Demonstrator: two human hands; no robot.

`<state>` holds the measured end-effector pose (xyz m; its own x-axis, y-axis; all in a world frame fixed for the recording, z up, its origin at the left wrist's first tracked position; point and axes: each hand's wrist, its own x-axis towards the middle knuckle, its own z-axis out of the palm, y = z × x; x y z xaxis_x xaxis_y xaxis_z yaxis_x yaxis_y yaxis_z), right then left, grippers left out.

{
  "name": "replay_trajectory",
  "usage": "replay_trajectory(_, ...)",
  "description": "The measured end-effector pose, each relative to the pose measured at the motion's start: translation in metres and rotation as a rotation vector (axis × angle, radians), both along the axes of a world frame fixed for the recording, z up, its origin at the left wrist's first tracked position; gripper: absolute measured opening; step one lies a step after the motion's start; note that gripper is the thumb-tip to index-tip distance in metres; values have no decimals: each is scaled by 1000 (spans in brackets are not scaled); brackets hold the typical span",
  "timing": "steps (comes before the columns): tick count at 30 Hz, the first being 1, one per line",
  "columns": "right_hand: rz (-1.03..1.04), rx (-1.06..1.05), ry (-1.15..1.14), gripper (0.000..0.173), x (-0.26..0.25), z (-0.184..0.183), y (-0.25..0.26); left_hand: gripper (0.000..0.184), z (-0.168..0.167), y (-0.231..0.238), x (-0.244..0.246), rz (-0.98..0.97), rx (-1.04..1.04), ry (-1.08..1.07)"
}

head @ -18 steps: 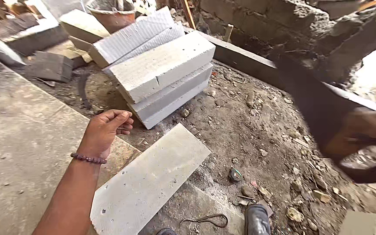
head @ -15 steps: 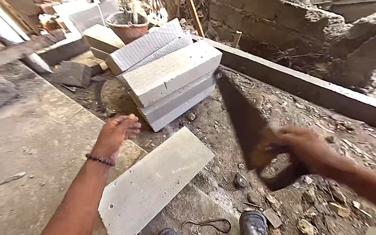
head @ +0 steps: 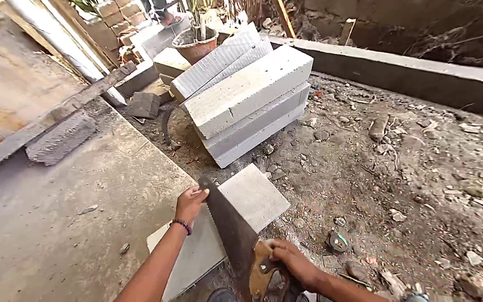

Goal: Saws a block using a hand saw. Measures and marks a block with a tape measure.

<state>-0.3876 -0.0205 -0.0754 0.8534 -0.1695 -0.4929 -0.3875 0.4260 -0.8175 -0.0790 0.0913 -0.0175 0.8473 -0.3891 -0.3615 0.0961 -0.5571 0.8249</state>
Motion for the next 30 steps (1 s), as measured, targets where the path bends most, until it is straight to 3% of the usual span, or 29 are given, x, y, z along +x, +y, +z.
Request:
replay_trajectory(2, -101, 35, 7, 26, -17, 5, -16, 45, 4, -5, -12, -177, 63, -95)
replay_trajectory(4, -253, 60, 36, 27, -34, 8, -40, 58, -2, 2, -30, -487, 211, -356)
replay_trajectory(7, -460, 50, 80, 33, -56, 12, -78, 69, -34, 27, -73, -860, 357, -746)
replay_trajectory(9, -538, 37, 82, 34, -69, 14, -98, 75, -53, 56, -110, -993, 396, -811)
replay_trajectory(11, -591, 21, 58, 34, -74, 15, -109, 75, -66, 94, -142, -1113, 256, -888)
replay_trajectory(13, -585, -10, 66, 31, -75, 16, -110, 62, -67, 119, -154, -1217, 6, -953)
replay_trajectory(15, -492, -42, 95, 29, -71, 15, -99, 53, -57, 122, -143, -1147, -120, -1001)
replay_trajectory(18, -273, -12, 48, 27, -52, 11, -66, 51, -31, 92, -89, -696, -36, -940)
replay_trajectory(21, -77, 65, 14, 26, -29, -1, -33, 62, 5, 40, -30, -291, 169, -538)
replay_trajectory(23, -30, 85, 32, 24, -16, -10, -16, 62, 4, 15, 5, -99, 188, -297)
replay_trajectory(26, -12, 88, 58, 23, -8, -20, -6, 60, -19, -9, 35, -94, 203, -158)
replay_trajectory(30, 0, 96, 60, 24, -13, -26, -8, 46, -41, -28, 36, -140, 161, -86)
